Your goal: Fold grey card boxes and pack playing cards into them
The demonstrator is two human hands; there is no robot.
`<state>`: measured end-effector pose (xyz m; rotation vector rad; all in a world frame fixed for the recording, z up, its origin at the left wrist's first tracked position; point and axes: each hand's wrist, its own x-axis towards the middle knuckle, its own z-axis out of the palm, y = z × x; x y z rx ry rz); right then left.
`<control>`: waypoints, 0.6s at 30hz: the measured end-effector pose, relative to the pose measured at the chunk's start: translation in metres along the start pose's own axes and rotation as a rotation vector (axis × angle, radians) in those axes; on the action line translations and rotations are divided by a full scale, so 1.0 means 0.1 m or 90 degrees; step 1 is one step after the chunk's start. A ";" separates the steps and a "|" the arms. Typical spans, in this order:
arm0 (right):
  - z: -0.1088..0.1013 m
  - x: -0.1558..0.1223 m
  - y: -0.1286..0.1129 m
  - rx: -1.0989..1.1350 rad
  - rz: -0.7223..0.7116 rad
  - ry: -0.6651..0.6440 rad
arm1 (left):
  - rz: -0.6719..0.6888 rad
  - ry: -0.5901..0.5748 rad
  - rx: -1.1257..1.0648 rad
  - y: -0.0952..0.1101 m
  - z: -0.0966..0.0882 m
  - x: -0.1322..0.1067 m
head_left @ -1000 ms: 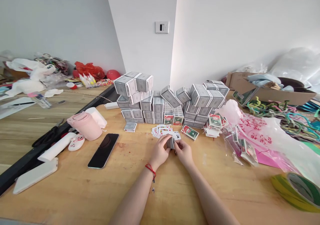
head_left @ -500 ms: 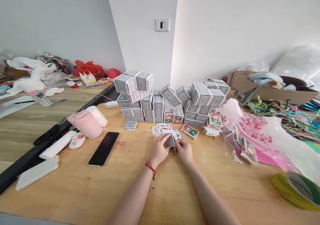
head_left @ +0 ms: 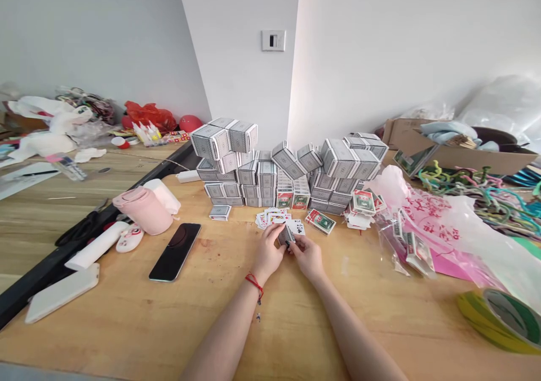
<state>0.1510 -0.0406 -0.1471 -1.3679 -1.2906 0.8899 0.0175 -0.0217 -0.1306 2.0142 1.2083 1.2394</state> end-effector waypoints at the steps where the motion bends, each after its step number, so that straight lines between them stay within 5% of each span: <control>1: 0.00 0.00 -0.01 -0.002 0.000 0.006 | -0.001 -0.002 0.003 0.00 0.00 0.00; 18: -0.05 0.00 -0.09 0.047 0.015 0.038 | 0.013 -0.080 -0.082 0.18 -0.03 -0.04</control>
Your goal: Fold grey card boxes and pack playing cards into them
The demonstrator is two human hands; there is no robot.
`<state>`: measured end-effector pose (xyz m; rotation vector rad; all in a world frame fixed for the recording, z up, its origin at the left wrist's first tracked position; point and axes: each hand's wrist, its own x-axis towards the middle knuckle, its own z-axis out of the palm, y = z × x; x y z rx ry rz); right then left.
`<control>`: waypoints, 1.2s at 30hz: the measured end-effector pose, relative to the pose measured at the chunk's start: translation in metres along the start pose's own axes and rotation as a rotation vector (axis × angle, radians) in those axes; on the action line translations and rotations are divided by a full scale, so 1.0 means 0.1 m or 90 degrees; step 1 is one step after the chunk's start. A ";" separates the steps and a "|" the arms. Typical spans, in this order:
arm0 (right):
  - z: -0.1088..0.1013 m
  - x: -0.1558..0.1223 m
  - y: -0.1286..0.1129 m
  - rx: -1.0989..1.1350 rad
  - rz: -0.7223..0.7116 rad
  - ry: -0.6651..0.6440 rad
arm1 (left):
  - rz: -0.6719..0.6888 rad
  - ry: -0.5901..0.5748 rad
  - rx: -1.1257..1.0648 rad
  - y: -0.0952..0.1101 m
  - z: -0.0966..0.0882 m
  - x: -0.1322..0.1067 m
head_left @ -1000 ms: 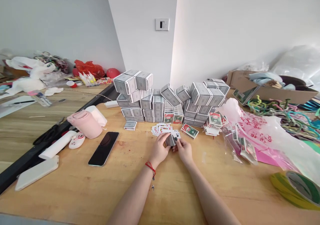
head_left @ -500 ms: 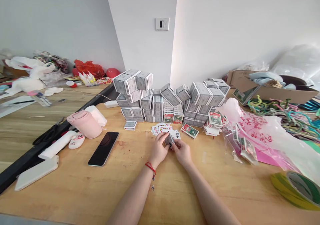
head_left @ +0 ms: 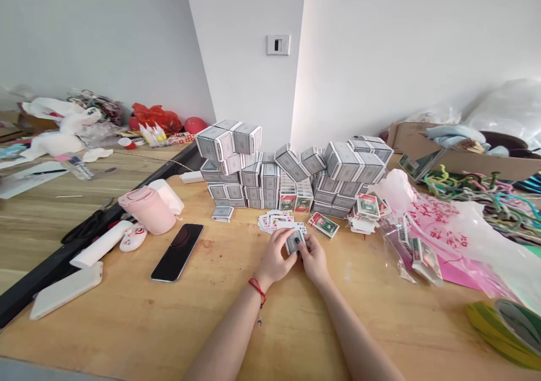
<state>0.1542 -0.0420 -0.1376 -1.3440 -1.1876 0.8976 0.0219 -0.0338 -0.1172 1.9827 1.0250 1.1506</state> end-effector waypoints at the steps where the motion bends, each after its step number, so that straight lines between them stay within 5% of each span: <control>1: 0.01 0.00 -0.01 0.037 0.015 -0.008 | -0.022 0.021 -0.020 -0.01 0.00 0.01; 4: 0.07 -0.04 -0.03 0.122 0.052 -0.070 | -0.123 0.072 -0.031 -0.06 0.03 0.02; 7: 0.12 -0.09 -0.05 0.100 0.071 -0.077 | -0.173 0.046 0.043 -0.07 0.08 0.01; 12: 0.11 -0.11 -0.09 0.008 0.089 0.034 | -0.143 0.036 0.118 0.03 0.18 -0.05; 21: 0.13 -0.12 -0.13 -0.005 0.081 0.062 | -0.124 0.067 0.173 0.06 0.19 -0.07; 29: 0.07 -0.08 -0.13 0.010 0.088 0.104 | -0.169 0.005 0.010 0.07 0.18 -0.07; 33: 0.03 -0.04 -0.08 0.028 0.065 0.050 | -0.270 0.103 -0.133 -0.01 0.07 0.02; 36: 0.00 -0.01 0.00 -0.124 -0.021 0.076 | -0.336 0.234 -0.084 -0.13 -0.18 0.10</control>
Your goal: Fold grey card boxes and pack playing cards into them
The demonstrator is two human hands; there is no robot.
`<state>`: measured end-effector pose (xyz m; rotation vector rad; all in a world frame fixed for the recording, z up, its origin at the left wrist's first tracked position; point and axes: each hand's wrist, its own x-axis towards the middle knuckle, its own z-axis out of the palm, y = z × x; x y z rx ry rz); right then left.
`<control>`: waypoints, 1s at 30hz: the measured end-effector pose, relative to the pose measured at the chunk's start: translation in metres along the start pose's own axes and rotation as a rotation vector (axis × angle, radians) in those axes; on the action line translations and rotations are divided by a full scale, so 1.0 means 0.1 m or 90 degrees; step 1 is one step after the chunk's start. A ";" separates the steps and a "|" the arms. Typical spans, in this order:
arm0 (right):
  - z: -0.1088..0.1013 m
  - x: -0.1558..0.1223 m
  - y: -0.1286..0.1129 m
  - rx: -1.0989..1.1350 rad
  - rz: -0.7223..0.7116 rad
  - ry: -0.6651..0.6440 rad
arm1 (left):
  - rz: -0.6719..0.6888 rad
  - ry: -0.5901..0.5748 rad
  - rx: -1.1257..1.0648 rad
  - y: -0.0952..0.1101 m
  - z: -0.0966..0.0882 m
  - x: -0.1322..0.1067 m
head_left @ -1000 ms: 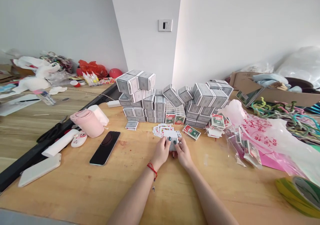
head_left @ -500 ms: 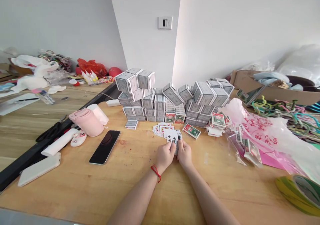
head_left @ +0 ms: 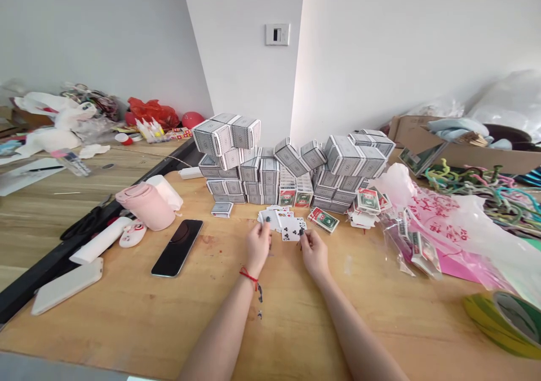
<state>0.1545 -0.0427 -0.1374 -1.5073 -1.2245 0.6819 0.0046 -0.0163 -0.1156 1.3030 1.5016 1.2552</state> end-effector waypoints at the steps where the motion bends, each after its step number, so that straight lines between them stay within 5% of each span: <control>1: -0.01 0.01 0.03 -0.062 -0.041 0.018 | -0.001 0.025 0.040 -0.01 -0.09 0.07; 7: -0.07 0.07 0.16 -0.295 -0.177 0.054 | 0.025 0.120 0.402 -0.07 -0.48 0.25; 11: -0.08 0.09 0.19 -0.366 -0.198 0.046 | 0.020 0.221 0.445 -0.07 -0.49 0.25; 14: -0.06 0.08 0.17 -0.402 -0.173 0.028 | 0.114 0.258 0.421 -0.05 -0.42 0.21; 18: -0.05 0.04 0.10 -0.448 -0.099 -0.010 | 0.317 0.076 0.384 0.01 -0.22 0.08; 23: -0.08 0.03 0.03 -0.438 -0.062 -0.050 | 0.450 -0.185 0.417 0.03 0.05 -0.13; 30: -0.08 0.11 0.13 -0.137 -0.111 -0.006 | 0.424 -0.237 0.426 -0.05 0.07 -0.12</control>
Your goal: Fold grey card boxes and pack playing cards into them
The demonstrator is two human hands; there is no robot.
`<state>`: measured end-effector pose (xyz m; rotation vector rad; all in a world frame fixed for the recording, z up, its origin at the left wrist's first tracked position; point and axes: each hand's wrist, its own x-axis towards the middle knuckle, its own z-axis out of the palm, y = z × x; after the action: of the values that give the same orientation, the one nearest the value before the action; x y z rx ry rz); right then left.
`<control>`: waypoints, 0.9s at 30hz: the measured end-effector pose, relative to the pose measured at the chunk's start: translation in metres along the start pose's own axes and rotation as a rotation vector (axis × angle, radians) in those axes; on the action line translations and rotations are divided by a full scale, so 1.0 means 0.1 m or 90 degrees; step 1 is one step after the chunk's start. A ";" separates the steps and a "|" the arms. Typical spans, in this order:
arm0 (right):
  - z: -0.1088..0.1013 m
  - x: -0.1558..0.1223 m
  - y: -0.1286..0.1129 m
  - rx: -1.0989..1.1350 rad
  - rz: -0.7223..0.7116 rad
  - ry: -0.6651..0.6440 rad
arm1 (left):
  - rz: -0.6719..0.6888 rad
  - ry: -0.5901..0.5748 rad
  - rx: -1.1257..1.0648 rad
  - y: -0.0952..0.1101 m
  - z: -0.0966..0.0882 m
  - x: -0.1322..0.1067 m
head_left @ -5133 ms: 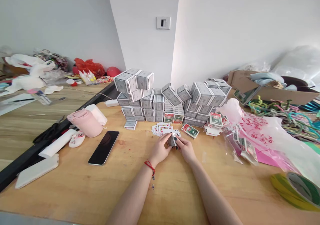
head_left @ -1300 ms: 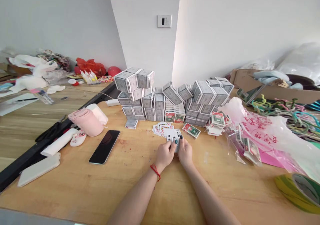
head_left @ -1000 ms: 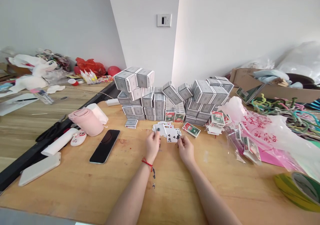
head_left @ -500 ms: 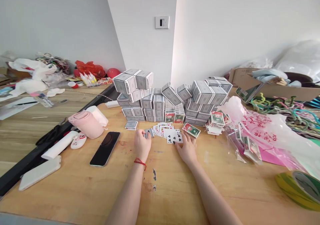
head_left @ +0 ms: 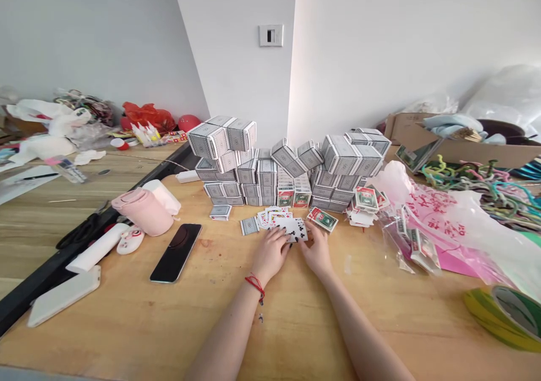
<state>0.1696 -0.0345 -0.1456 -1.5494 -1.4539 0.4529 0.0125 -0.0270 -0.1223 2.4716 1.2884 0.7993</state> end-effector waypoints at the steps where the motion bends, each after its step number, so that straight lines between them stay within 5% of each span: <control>1: 0.01 0.01 0.02 0.076 0.014 0.009 | -0.003 0.002 -0.004 -0.01 0.00 0.00; 7: 0.06 0.03 0.07 0.336 0.124 0.059 | -0.009 0.012 -0.054 -0.04 0.03 0.00; 16: 0.05 0.05 0.11 0.345 0.140 0.001 | -0.060 0.115 -0.121 -0.05 0.04 0.01; 27: 0.02 0.07 0.10 0.403 0.212 0.110 | -0.152 0.152 -0.268 -0.08 0.10 0.03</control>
<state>0.1756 -0.0264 -0.1523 -1.2645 -0.8030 0.8575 0.0137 -0.0198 -0.1327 1.8997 1.2977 1.1880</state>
